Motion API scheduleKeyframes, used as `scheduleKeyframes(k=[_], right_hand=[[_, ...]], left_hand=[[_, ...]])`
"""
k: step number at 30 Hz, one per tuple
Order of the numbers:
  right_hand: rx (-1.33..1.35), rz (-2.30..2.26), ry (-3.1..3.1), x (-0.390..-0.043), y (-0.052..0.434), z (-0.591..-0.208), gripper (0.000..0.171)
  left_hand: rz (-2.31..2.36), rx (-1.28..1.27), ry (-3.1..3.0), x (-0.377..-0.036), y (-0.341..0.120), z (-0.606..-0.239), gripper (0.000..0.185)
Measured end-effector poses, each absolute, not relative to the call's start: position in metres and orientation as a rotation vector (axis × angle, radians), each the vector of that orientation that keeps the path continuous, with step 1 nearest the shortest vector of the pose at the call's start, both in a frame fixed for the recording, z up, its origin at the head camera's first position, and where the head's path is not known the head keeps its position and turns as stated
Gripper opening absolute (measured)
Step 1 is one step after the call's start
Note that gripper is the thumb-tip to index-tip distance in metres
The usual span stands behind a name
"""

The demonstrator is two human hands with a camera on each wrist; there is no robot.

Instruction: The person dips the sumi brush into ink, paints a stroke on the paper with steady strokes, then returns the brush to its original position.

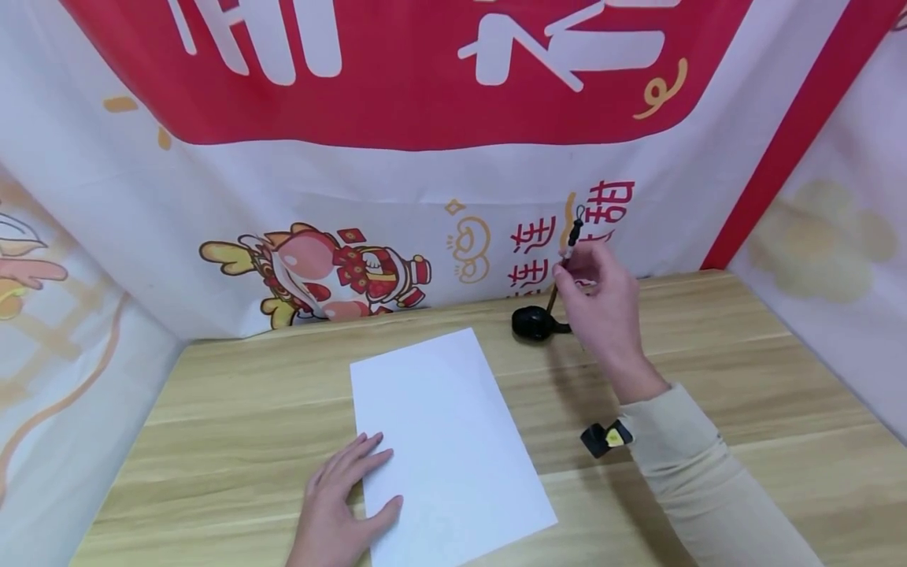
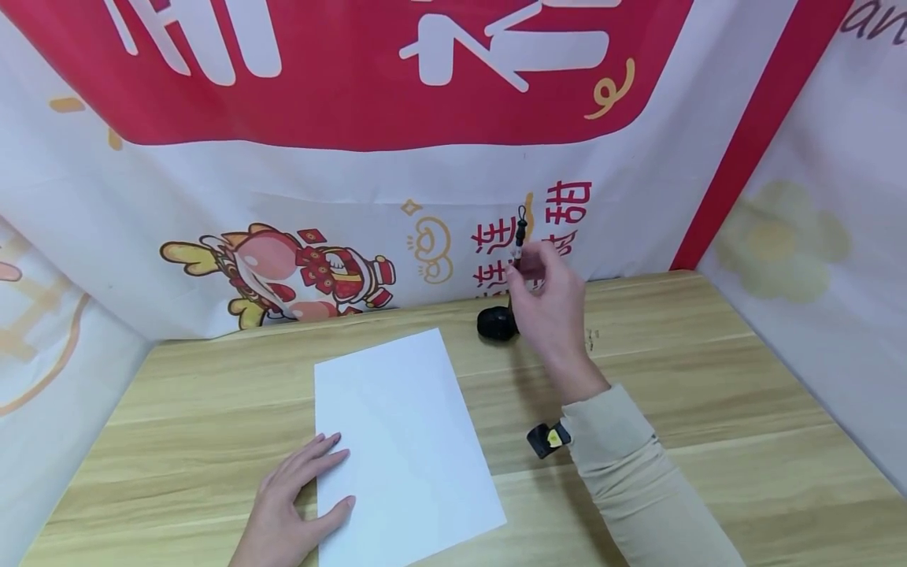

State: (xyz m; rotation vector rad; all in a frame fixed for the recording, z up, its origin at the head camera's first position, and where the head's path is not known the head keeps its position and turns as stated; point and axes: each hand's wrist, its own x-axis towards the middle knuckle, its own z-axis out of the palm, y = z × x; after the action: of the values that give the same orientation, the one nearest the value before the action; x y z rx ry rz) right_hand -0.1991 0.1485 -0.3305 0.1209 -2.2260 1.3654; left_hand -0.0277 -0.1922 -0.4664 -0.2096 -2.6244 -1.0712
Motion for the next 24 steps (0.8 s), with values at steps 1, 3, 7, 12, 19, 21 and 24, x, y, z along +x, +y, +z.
scheduleKeyframes(k=[1,3,7,12,19,21,24], right_hand=[[0.129,1.368,-2.215,-0.199,0.149,-0.331,0.022],[0.143,1.385,-2.185,-0.199,0.149,-0.332,0.02],[0.163,1.446,-2.12,-0.199,0.149,-0.33,0.02],[0.163,1.494,-2.08,-0.197,0.148,-0.327,0.021],[0.108,1.534,-2.043,-0.198,0.148,-0.331,0.022],[0.102,1.496,-2.02,-0.199,0.149,-0.333,0.022],[0.143,1.423,-1.974,-0.202,0.148,-0.338,0.018]], left_hand=[[-1.074,-0.208,-2.625,-0.027,-0.192,-0.467,0.058],[-1.083,-0.201,-2.628,-0.027,-0.192,-0.467,0.057],[-1.088,-0.194,-2.632,-0.027,-0.192,-0.466,0.056],[-1.087,-0.183,-2.636,-0.026,-0.193,-0.465,0.052],[-1.119,-0.158,-2.651,-0.026,-0.192,-0.465,0.051],[-1.116,-0.159,-2.65,-0.026,-0.192,-0.465,0.051],[-1.112,-0.165,-2.649,-0.026,-0.192,-0.465,0.051]])
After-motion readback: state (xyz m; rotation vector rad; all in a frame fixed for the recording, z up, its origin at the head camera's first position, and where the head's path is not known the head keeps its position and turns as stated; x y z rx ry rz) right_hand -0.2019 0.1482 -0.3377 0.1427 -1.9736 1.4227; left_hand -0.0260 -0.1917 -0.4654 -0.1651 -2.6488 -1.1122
